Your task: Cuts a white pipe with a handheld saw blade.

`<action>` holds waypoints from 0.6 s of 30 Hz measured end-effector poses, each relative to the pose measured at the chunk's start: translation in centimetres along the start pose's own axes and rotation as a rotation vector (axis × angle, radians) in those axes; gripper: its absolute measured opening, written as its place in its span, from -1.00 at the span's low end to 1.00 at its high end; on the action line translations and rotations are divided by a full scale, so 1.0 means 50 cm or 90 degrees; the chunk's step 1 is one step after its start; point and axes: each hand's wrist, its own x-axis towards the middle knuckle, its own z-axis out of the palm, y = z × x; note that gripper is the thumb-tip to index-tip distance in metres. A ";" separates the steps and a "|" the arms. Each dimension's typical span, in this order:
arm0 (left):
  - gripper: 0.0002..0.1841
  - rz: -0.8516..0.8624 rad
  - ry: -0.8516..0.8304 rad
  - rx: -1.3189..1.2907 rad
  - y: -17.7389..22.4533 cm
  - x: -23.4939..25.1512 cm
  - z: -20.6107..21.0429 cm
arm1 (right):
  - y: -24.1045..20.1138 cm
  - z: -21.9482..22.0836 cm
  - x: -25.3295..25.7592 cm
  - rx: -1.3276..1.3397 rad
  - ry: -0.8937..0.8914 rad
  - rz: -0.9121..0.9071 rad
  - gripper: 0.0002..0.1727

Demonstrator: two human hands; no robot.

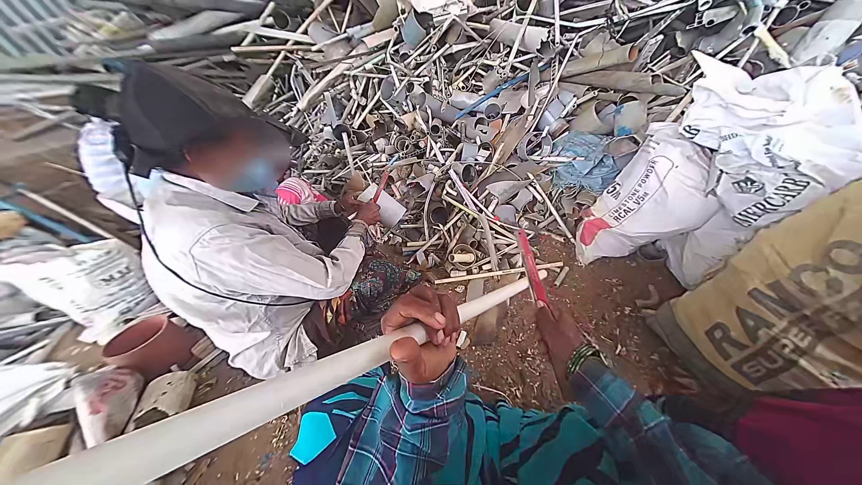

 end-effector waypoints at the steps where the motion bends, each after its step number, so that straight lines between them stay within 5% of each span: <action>1: -0.59 0.002 -0.014 0.011 0.000 -0.002 -0.002 | -0.015 0.017 -0.047 -0.005 -0.072 -0.052 -0.52; 4: -0.62 -0.006 -0.087 -0.016 -0.008 -0.011 -0.030 | -0.023 0.040 -0.115 0.007 -0.195 -0.159 -0.60; 9: -0.58 0.017 -0.083 -0.064 0.014 -0.013 -0.010 | 0.028 -0.011 0.015 0.071 0.007 0.090 -0.52; 11: -0.58 0.035 -0.079 -0.045 0.015 -0.008 -0.013 | 0.014 -0.009 0.015 0.060 -0.015 0.097 -0.51; 15: -0.62 0.041 -0.067 0.047 -0.008 -0.018 -0.029 | -0.035 0.050 -0.132 0.040 -0.210 -0.108 -0.62; 18: -0.64 0.022 -0.012 0.039 -0.017 -0.026 -0.018 | -0.023 0.061 -0.153 -0.019 -0.188 -0.209 -0.61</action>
